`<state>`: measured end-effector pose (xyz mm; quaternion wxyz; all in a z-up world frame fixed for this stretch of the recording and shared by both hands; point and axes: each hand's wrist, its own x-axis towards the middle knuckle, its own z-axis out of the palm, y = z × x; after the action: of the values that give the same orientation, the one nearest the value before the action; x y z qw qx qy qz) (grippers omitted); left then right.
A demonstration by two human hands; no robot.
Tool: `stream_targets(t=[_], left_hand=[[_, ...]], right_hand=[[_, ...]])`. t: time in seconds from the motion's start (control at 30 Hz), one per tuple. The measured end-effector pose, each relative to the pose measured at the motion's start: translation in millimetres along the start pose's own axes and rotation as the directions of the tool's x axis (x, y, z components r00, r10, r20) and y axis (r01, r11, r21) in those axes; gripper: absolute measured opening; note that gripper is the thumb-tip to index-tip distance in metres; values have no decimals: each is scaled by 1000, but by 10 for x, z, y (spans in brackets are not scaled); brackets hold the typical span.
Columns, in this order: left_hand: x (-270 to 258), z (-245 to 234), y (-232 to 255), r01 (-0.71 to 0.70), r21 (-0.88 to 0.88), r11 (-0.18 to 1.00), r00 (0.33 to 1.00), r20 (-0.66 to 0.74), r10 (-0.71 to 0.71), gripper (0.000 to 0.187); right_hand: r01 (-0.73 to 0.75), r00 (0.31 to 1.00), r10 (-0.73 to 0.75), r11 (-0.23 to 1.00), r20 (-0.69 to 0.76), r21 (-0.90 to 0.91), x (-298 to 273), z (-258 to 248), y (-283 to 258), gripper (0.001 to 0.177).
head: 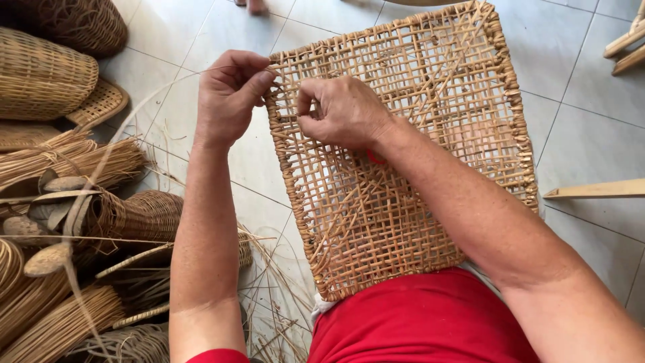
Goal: The person is weaving a rectangular basket base by threading thin strips of material through a frame.
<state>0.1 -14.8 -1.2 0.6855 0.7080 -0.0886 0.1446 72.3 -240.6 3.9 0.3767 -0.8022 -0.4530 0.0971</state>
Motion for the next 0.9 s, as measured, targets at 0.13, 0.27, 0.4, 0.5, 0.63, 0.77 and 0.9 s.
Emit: stream_targets(t=[0.13, 0.27, 0.4, 0.5, 0.63, 0.77, 0.9], left_hand=[[-8, 27, 81, -14, 84, 996, 1000, 1, 13, 16], [1, 66, 186, -121, 319, 940, 991, -16, 133, 20], [16, 24, 127, -131, 315, 940, 991, 20, 131, 20], [4, 104, 234, -54, 316, 947, 998, 38, 44, 26], [30, 136, 263, -16, 377, 926, 998, 64, -9, 24], [121, 154, 271, -46, 512, 858, 999, 34, 34, 24], [117, 141, 259, -27, 441, 897, 1000, 7, 27, 30]], right_hand=[[-159, 984, 152, 985, 94, 69, 40, -103, -85, 14], [42, 998, -48, 989, 36, 143, 70, -13, 116, 15], [111, 993, -116, 970, 11, 215, 41, -42, 118, 14], [103, 994, -99, 991, -49, 81, 30, 5, 97, 12], [150, 983, -149, 989, -107, 0, 7, 61, 27, 7], [271, 959, -280, 952, -47, -140, 26, -11, 97, 12], [12, 992, -32, 986, 118, 166, 52, -142, -28, 12]])
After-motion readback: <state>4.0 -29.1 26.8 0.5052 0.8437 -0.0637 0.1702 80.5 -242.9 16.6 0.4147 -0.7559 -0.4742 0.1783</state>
